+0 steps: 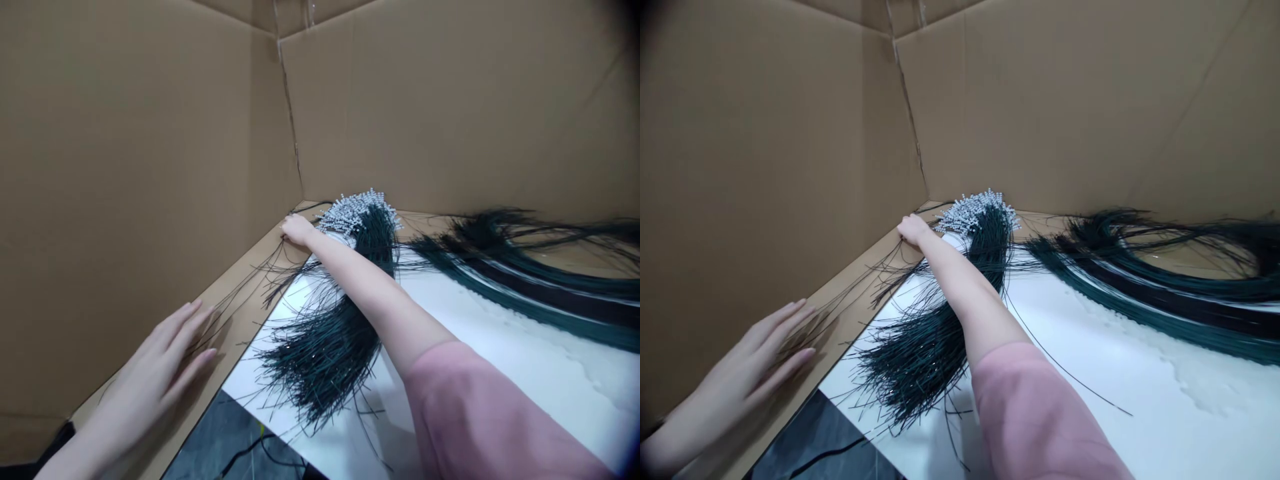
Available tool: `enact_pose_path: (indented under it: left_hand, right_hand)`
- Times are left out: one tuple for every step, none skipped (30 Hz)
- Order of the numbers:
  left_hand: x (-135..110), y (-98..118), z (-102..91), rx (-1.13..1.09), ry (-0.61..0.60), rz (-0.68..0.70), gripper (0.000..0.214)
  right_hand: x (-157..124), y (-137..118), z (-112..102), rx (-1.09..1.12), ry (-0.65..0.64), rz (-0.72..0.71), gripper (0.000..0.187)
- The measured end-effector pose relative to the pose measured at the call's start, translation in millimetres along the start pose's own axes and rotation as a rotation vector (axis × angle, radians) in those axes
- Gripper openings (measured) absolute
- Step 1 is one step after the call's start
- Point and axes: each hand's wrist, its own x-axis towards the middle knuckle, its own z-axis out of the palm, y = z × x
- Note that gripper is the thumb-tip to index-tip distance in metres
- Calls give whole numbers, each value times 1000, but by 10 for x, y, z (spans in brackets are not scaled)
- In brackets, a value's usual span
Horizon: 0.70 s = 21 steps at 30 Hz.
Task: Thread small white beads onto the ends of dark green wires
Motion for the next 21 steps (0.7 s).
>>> enact_pose_path:
  left_hand:
    - [81,16,71,14,-35,26,64]
    - [149,25,132,21,-60,53,63]
    - [206,25,182,33,-78,71,62]
    - [252,17,221,49,-87,80,60]
    - [289,1,248,72,-85,81,58]
    - [322,-19,265,102,-77,76,55]
    - [350,-43,274,137,-63,73,54]
    - [377,-68,276,176,-47,71,52]
    - [402,-93,276,216,-33,71,51]
    - [428,-118,274,256,-25,69,50]
    - [455,-143,273,294,-22,64,49]
    - [482,-167,273,328,-26,53,49]
    - [512,-190,277,354,-33,38,48]
    - [543,-213,284,372,-43,25,47]
    - [576,-233,293,384,-47,16,47]
    - [611,-251,304,393,-44,12,46]
    - [648,-268,317,401,-36,14,45]
    - [688,-281,329,410,-28,18,45]
    - [728,-293,341,420,-20,26,45]
    - [769,-304,351,430,-14,31,44]
    - [809,-313,359,440,-12,35,43]
  right_hand:
    - [0,15,9,-16,0,2,37]
    - [1,27,17,-31,1,3,38]
    - [2,36,25,-44,3,4,38]
    - [3,42,33,-57,5,4,38]
    - [5,45,39,-69,6,3,38]
    - [8,44,45,-80,7,2,38]
    - [12,42,51,-91,9,2,38]
    - [16,38,56,-100,10,1,38]
    - [22,34,61,-108,12,3,38]
    - [28,30,67,-115,14,6,38]
    - [36,27,73,-121,17,11,38]
    - [44,25,81,-126,19,18,39]
    - [53,24,90,-131,21,26,39]
    - [62,24,100,-135,23,35,39]
    - [71,26,112,-139,24,45,38]
    - [79,30,124,-142,25,55,38]
    - [87,34,136,-144,26,67,38]
    - [94,38,147,-145,27,81,38]
    - [101,43,157,-144,28,96,38]
    - [108,47,166,-141,29,112,38]
    - [115,51,173,-135,31,130,38]
